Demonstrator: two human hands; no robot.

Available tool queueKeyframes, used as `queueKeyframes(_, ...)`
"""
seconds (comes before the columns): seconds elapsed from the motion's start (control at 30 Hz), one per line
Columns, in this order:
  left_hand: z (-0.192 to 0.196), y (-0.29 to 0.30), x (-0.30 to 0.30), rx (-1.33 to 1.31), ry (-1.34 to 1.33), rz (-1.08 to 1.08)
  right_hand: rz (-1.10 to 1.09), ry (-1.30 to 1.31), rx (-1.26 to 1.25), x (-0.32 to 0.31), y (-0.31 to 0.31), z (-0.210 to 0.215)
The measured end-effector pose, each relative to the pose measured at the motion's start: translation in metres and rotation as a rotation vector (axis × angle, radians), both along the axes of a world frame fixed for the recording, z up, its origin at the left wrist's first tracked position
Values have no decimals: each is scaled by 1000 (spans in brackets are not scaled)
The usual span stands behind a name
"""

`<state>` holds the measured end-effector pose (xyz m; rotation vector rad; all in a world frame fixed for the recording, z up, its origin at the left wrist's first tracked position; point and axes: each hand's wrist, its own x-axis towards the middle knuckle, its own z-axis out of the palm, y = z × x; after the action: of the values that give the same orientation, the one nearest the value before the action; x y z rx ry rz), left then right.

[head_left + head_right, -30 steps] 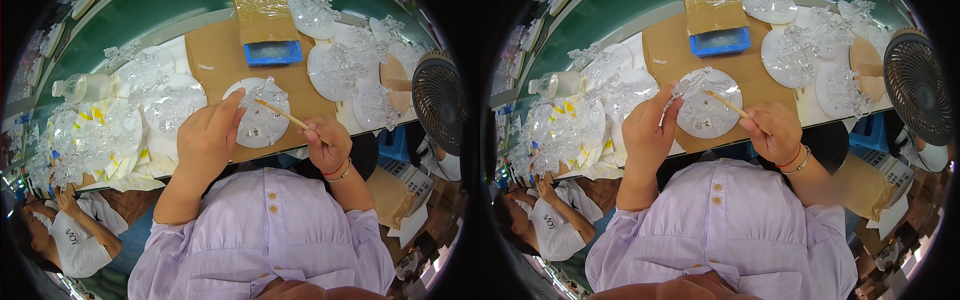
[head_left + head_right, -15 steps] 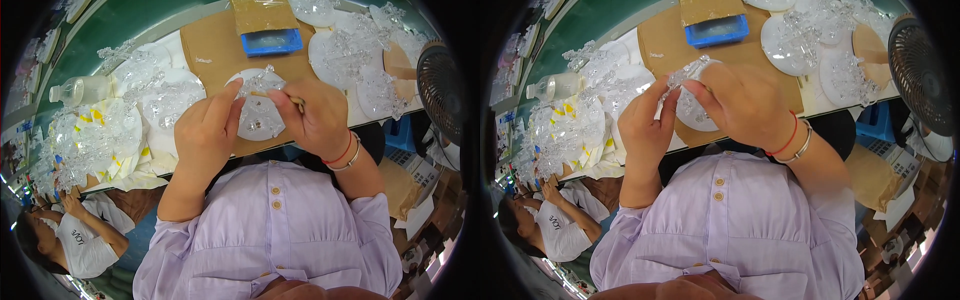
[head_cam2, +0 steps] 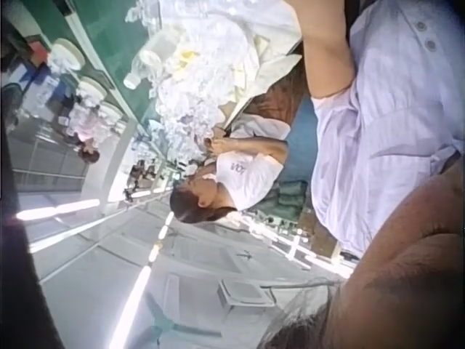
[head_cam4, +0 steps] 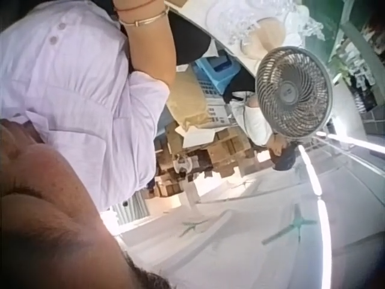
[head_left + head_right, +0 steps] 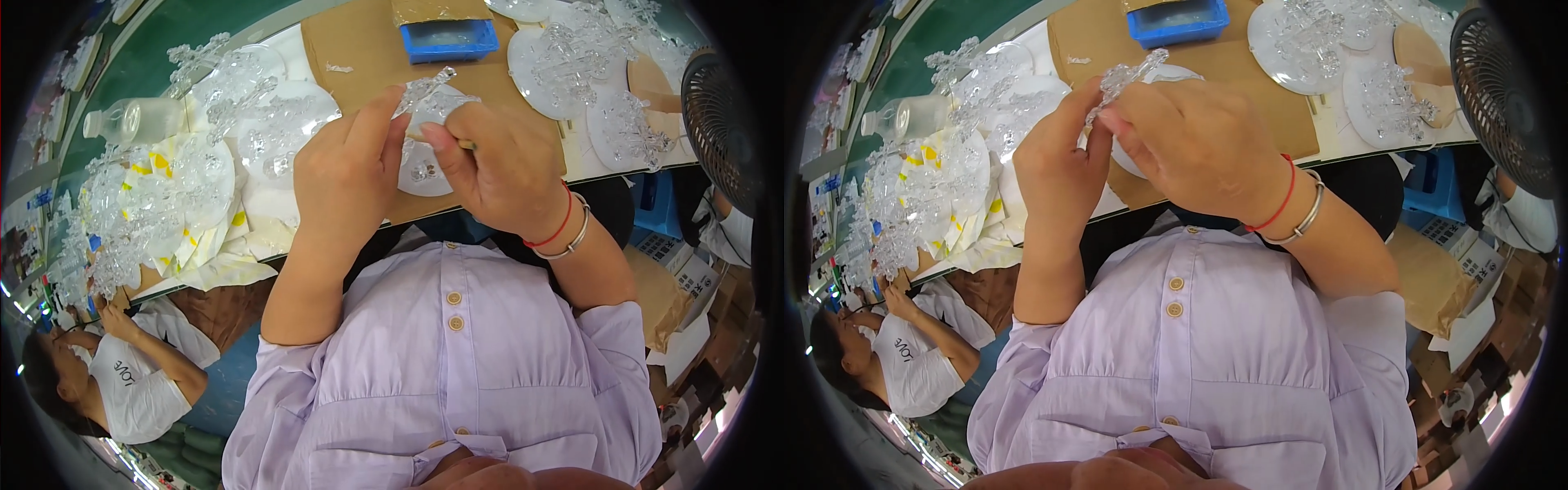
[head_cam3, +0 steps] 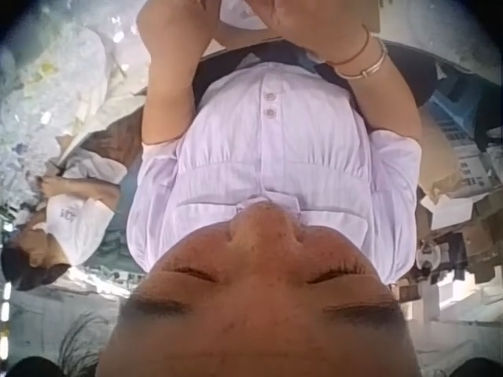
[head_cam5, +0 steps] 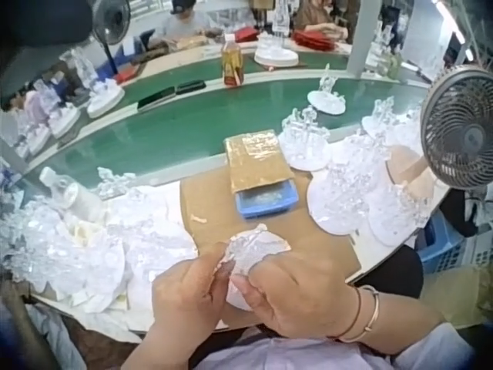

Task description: Applying glue to decorative crystal components and assembling light fixtures on a production line.

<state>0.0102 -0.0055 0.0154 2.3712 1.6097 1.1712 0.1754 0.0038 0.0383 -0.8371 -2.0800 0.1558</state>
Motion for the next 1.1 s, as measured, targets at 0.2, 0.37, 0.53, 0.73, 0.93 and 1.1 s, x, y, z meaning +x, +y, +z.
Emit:
queueKeyframes(0.2, 1, -2, 3, -7, 64, 13, 39, -30, -17, 6, -11, 2)
queueKeyframes(0.37, -1, -4, 2, 19, 28, 4, 66, -65, -115, 14, -15, 5)
queueKeyframes(0.53, -1, -3, 2, 13, 26, -9, 152, -89, -192, 15, -5, 11)
queueKeyframes(0.73, 1, -3, 2, -2, 42, -8, 292, -103, -316, 16, 11, 15)
queueKeyframes(0.93, 0, -3, 4, 25, 43, 1, 137, -120, -301, 41, 3, 11)
queueKeyframes(1.1, 0, -3, 5, 34, 46, 12, 96, -78, -229, 53, -10, 10)
